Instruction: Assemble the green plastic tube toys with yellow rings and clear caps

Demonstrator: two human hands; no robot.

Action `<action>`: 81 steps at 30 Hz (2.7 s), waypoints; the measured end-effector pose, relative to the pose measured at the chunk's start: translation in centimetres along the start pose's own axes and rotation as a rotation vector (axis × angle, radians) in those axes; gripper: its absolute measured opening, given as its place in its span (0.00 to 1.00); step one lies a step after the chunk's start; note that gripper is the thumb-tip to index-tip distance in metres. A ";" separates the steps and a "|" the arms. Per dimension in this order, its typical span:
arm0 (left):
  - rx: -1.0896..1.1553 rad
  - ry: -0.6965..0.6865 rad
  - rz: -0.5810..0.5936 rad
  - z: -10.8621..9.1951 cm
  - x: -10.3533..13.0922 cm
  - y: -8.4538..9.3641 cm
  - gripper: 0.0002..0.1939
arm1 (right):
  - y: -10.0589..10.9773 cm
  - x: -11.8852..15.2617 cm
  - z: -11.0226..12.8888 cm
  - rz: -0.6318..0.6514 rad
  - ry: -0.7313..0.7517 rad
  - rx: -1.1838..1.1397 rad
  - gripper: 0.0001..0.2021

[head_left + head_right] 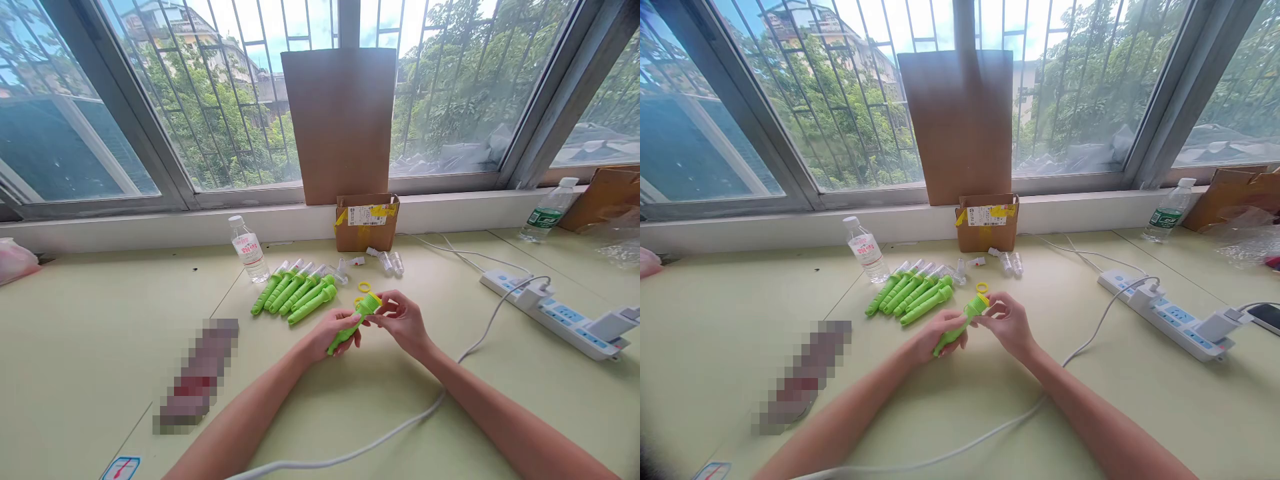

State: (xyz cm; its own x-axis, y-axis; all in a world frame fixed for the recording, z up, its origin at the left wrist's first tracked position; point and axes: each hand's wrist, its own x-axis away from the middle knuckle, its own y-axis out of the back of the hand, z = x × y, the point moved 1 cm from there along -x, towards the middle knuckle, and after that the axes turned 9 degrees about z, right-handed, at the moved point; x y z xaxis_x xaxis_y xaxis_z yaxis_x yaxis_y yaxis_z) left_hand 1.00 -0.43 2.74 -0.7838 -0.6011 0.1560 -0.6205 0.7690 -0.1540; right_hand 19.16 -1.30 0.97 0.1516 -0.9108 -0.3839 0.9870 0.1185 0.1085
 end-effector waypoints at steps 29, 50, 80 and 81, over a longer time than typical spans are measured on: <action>-0.391 -0.163 -0.378 1.1 -0.8 -0.6 0.21 | 0.0 0.1 -0.6 -0.027 0.004 -0.019 0.18; -0.238 -0.082 -0.263 1.0 -0.6 0.1 0.22 | 0.1 0.0 -0.9 0.079 -0.085 -0.029 0.17; -0.197 -0.057 -0.261 0.7 -0.5 -0.5 0.22 | 0.1 -0.2 -0.7 0.029 -0.007 0.010 0.20; -0.212 -0.050 -0.257 0.6 -0.6 -0.6 0.22 | 0.2 -0.3 -0.8 0.029 -0.018 -0.002 0.20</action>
State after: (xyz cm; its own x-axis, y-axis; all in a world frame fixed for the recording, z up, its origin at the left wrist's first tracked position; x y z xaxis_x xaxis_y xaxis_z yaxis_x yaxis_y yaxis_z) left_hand 1.81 -0.66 2.13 -0.6061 -0.7871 0.1145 -0.7826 0.6158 0.0911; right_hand 19.35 -0.74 0.36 0.1795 -0.9138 -0.3644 0.9822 0.1459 0.1180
